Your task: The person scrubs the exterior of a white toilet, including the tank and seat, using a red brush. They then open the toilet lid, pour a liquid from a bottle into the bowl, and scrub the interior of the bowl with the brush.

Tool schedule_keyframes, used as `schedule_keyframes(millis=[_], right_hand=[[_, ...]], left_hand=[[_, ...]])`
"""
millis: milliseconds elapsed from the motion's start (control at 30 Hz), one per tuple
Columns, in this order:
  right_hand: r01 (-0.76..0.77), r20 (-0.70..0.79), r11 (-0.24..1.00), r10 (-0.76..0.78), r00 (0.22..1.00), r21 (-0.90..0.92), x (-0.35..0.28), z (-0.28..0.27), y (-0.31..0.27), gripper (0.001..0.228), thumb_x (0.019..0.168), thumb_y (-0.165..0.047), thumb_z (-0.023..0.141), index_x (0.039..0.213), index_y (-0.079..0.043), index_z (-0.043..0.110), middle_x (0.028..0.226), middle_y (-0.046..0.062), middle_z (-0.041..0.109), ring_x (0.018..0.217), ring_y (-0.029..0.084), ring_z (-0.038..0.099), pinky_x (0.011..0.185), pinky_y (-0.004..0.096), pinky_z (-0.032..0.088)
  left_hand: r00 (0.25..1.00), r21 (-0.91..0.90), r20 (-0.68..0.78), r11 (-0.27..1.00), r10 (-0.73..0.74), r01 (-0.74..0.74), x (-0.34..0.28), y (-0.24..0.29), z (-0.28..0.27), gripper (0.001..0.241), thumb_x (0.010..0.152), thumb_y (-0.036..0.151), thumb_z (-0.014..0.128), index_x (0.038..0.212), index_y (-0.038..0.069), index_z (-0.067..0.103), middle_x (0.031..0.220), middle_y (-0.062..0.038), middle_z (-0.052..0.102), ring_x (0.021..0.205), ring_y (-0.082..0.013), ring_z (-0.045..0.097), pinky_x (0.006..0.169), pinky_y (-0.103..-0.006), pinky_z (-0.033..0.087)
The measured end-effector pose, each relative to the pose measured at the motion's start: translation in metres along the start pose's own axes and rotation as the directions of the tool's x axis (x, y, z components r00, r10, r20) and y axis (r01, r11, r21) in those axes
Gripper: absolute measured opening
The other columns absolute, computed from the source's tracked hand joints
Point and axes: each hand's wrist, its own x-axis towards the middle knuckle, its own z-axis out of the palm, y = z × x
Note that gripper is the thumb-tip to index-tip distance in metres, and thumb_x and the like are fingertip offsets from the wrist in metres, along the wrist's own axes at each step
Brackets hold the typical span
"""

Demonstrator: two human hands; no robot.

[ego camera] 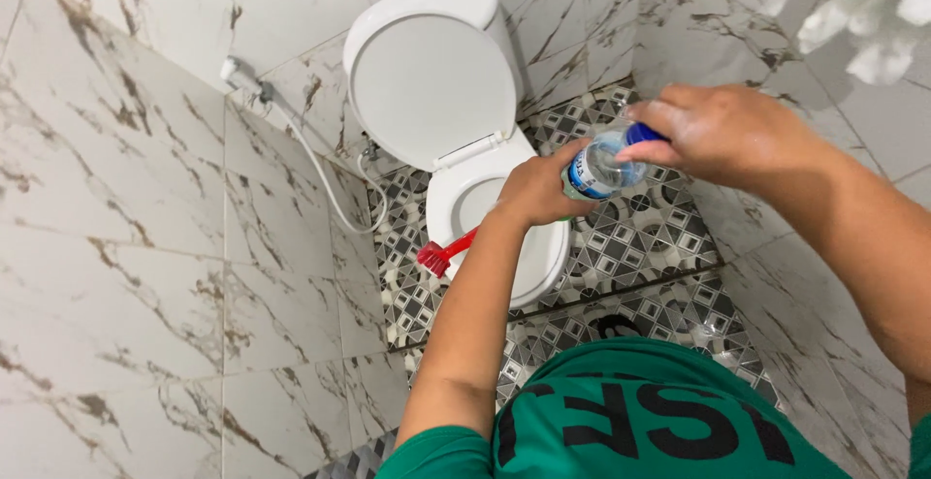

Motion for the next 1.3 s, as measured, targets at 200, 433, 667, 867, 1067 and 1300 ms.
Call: schedule_keyframes(millis=[200,433,667,867,1067,1300], right_hand=[[-0.028,-0.137,0.996,0.039,0.99,0.084,-0.025,0.012,0.021,0.046,0.092,-0.039,0.067,0.128,-0.011,0.065,0.103,0.014,0.067,0.083,0.037,0.068,0.071,0.047,0.057],[-0.255,-0.151,0.952,0.281,0.948,0.172,-0.035,0.03,0.028,0.041,0.087,-0.043,0.076,0.104,-0.007,0.066,0.083,0.013,0.071,0.074,0.035,0.07,0.067,0.046,0.057],[-0.433,-0.065,0.882,0.451,0.89,0.185,-0.057,0.095,0.08,0.038,0.095,-0.043,0.07,0.11,-0.008,0.066,0.084,0.016,0.071,0.078,0.037,0.071,0.071,0.047,0.057],[-0.731,0.334,0.673,0.668,0.665,0.112,-0.112,0.267,0.166,0.048,0.093,-0.047,0.066,0.122,-0.01,0.06,0.092,0.021,0.073,0.086,0.041,0.071,0.08,0.052,0.057],[-0.902,0.457,0.43,0.796,0.396,0.033,-0.187,0.45,0.224,0.053,0.092,-0.044,0.067,0.129,-0.007,0.058,0.1,0.026,0.072,0.095,0.045,0.07,0.085,0.053,0.056],[-0.973,0.388,0.229,0.895,0.22,0.024,-0.27,0.653,0.29,0.065,0.098,-0.044,0.068,0.138,0.005,0.053,0.114,0.031,0.07,0.105,0.048,0.068,0.096,0.052,0.053]], left_hand=[[0.999,0.057,0.048,0.998,0.006,-0.009,0.017,0.02,0.0,0.1,0.058,0.048,0.089,0.147,0.031,0.047,0.105,-0.013,0.076,0.097,-0.0359,0.072,0.087,-0.0432,0.056],[0.992,0.043,0.06,0.992,0.115,-0.117,0.033,0.021,0.025,0.098,0.061,0.047,0.088,0.148,0.033,0.046,0.108,-0.012,0.076,0.098,-0.0355,0.073,0.084,-0.0442,0.056],[0.974,0.038,-0.007,0.974,0.226,-0.225,0.043,-0.007,0.037,0.092,0.068,0.047,0.089,0.15,0.034,0.047,0.108,-0.011,0.075,0.093,-0.0325,0.073,0.078,-0.042,0.057],[0.89,-0.197,-0.451,0.965,0.066,-0.171,0.031,-0.053,0.03,0.029,0.081,0.028,0.09,0.104,0.014,0.08,0.078,-0.002,0.071,0.058,-0.0131,0.054,0.054,-0.0264,0.045],[0.651,-0.229,-0.759,0.925,0.026,-0.303,-0.006,-0.095,0.026,0.012,0.085,0.008,0.084,0.086,0.0,0.076,0.07,-0.007,0.068,0.056,-0.0121,0.058,0.052,-0.0254,0.041],[0.335,-0.129,-0.94,0.842,0.064,-0.523,-0.06,-0.151,0.041,0.016,0.094,0.009,0.065,0.084,0.001,0.055,0.067,-0.007,0.056,0.049,-0.0123,0.055,0.053,-0.0298,0.045]])
